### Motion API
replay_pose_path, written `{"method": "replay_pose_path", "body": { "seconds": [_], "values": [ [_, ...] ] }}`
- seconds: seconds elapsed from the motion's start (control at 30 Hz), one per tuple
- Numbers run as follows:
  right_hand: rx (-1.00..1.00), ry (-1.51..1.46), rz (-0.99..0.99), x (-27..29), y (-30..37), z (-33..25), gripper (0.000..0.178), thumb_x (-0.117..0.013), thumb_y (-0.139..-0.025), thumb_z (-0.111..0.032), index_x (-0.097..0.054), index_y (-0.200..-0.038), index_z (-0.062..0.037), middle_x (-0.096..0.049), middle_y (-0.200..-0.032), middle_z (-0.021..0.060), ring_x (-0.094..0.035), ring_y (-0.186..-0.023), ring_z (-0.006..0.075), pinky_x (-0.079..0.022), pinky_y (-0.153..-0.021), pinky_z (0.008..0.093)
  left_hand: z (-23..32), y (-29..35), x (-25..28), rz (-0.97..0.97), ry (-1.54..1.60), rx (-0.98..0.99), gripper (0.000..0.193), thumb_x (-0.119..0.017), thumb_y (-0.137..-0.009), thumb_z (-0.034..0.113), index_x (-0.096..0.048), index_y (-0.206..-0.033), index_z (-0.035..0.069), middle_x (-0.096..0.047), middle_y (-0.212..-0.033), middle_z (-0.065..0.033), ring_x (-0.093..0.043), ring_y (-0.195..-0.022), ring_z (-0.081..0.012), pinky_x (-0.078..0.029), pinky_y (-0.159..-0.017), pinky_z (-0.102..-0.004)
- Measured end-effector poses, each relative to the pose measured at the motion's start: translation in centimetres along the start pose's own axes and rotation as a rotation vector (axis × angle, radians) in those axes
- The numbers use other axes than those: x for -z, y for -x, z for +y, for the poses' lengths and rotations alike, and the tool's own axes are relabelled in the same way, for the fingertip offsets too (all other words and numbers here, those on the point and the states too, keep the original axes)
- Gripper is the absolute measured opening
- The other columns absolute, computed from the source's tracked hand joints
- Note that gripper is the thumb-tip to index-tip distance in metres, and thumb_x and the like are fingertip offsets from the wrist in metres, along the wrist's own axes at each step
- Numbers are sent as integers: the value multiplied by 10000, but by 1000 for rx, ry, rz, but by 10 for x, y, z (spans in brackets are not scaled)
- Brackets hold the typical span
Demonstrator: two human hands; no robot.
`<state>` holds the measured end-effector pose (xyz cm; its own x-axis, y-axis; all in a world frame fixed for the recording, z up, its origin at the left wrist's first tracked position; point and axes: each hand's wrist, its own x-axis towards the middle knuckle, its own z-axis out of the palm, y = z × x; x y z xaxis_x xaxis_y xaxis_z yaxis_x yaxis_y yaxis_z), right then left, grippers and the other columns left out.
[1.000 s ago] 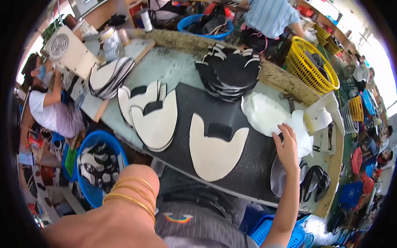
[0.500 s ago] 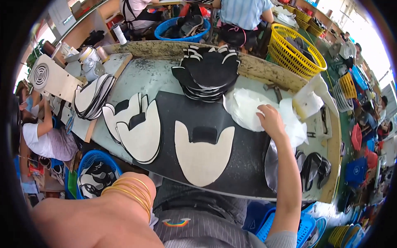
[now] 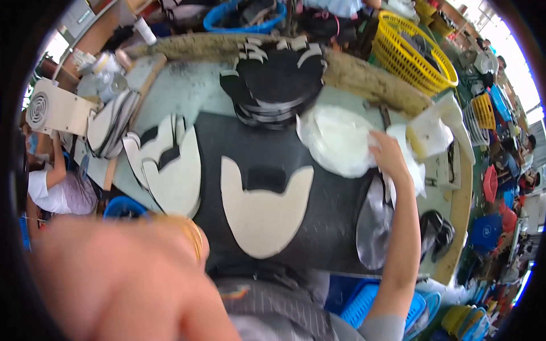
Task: Assembling and aligning various components of a shoe upper at an industrial workbench.
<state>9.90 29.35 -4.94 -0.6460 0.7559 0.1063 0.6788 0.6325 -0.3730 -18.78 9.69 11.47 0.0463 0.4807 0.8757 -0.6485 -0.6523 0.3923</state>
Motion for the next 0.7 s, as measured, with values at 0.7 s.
{"method": "replay_pose_path", "body": {
  "seconds": [0.7],
  "values": [
    [-306,-688,174,-69,-41,-72,156,-574,-865,-130,-586,-855,24,-651,-732,131,-653,-680,196,-502,-595,294,-183,121,83,636,-969,890,183,-564,-884,50,-616,-1019,-62,-678,-918,-126,-667,-808,-154,-541,-730,-260]
  ]
}}
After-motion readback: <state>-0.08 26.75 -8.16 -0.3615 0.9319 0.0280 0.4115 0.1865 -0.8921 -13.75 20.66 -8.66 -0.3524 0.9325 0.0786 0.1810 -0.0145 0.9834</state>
